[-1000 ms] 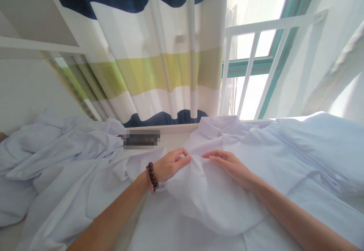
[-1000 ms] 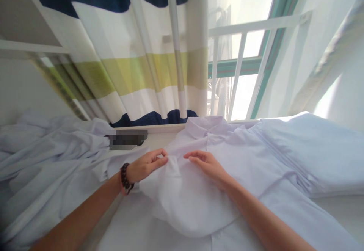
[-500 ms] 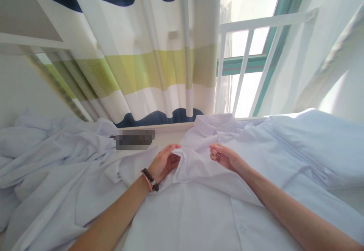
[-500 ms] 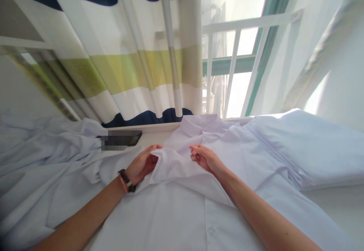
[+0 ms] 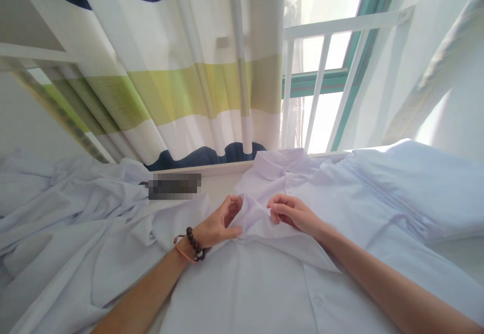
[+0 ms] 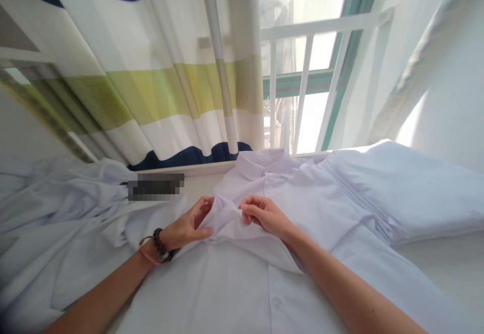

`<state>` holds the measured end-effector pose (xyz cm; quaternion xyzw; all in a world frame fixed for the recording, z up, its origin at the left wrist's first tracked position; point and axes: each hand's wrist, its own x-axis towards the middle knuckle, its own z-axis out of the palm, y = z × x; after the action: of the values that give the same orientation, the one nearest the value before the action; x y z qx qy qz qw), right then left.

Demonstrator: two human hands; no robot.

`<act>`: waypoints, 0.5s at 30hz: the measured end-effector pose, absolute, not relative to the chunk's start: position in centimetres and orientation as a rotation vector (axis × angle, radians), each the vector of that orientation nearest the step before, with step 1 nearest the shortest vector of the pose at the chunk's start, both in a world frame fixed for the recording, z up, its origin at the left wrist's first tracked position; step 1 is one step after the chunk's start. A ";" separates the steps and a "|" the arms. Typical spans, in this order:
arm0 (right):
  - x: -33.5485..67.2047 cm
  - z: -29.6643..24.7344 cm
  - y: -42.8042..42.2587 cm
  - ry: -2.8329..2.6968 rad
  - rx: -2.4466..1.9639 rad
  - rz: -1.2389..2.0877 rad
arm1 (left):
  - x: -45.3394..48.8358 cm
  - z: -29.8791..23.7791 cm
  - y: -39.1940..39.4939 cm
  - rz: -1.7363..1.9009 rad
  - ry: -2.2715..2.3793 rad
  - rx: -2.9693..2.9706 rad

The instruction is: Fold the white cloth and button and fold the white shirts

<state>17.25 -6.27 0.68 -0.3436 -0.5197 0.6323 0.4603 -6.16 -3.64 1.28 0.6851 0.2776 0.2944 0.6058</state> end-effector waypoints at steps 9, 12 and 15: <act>16.5 4.0 -8.9 -2.215 -1.039 0.612 | -5.3 1.9 -4.0 0.747 0.972 1.459; 15.5 3.6 -9.4 -2.289 -1.085 0.506 | -5.0 2.0 -4.3 0.662 0.982 1.510; 14.7 2.0 -9.4 -2.259 -1.136 0.617 | -4.9 2.1 -4.5 0.596 0.937 1.509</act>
<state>14.67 -9.43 1.96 -0.4208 -0.8365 0.2286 0.2663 -4.89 -4.50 2.09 0.6489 0.4029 0.2563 0.5924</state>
